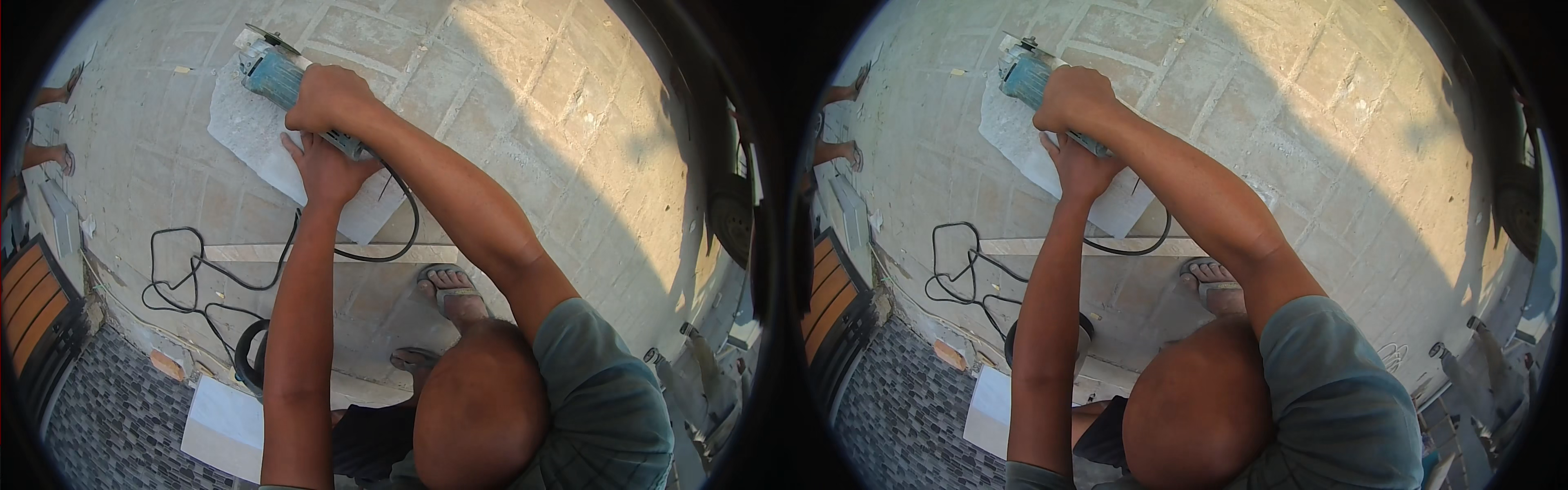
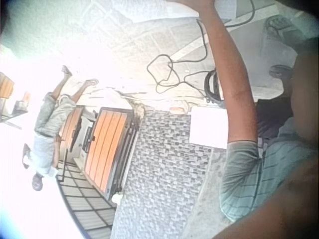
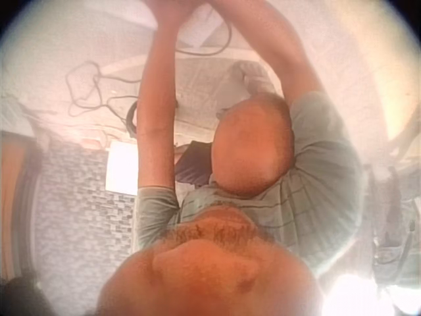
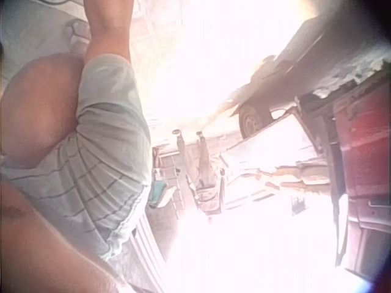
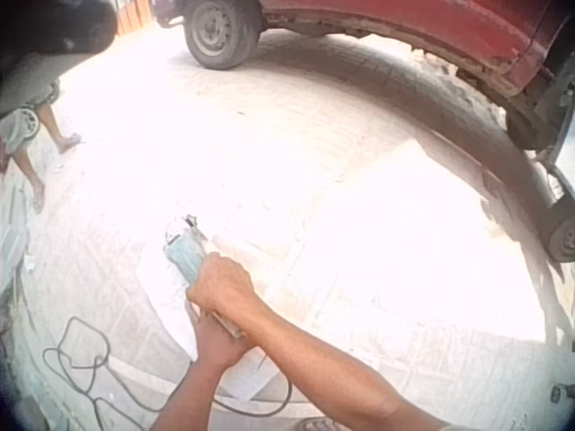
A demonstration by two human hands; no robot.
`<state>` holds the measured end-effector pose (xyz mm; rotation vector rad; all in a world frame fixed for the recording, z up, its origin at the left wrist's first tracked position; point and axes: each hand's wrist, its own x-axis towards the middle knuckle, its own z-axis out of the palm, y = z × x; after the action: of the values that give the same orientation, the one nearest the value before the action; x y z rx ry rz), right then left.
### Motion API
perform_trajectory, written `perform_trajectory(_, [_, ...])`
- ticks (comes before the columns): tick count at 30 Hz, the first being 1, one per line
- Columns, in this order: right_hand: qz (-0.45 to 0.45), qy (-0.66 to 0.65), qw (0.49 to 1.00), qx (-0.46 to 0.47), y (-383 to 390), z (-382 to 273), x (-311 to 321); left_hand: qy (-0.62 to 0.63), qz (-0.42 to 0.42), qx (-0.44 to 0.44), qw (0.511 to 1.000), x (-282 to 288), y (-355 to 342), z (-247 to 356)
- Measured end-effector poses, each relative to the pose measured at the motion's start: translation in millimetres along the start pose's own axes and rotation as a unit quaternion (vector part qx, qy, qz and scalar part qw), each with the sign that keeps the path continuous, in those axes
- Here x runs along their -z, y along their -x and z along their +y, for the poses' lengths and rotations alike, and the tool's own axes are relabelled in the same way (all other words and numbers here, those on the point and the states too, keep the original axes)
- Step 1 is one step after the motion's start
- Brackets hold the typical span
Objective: The person uses an angle grinder to cut and shape pieces of tile on a paved floor. They hold the tiles steady with one hand while guiding the spinning blade with the other, as another person assists by holding objects on the ground.
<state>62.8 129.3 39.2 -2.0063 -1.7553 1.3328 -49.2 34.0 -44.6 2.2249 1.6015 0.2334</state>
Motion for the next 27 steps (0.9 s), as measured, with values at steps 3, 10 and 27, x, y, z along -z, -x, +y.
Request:
perform_trajectory(3, [-0.006,0.013,1.000,-0.012,0.8,-2.2,-0.4,-0.003,-0.003,0.003,1.000,-0.3,1.0,-2.1])
perform_trajectory(10, [-0.020,0.006,1.000,-0.018,6.8,-3.2,3.9,0.010,0.008,-0.001,1.000,-1.7,1.6,-3.6])
perform_trajectory(27, [-0.022,0.024,0.999,-0.019,10.1,-0.2,1.0,0.010,0.007,-0.002,1.000,-2.1,2.2,-6.2])
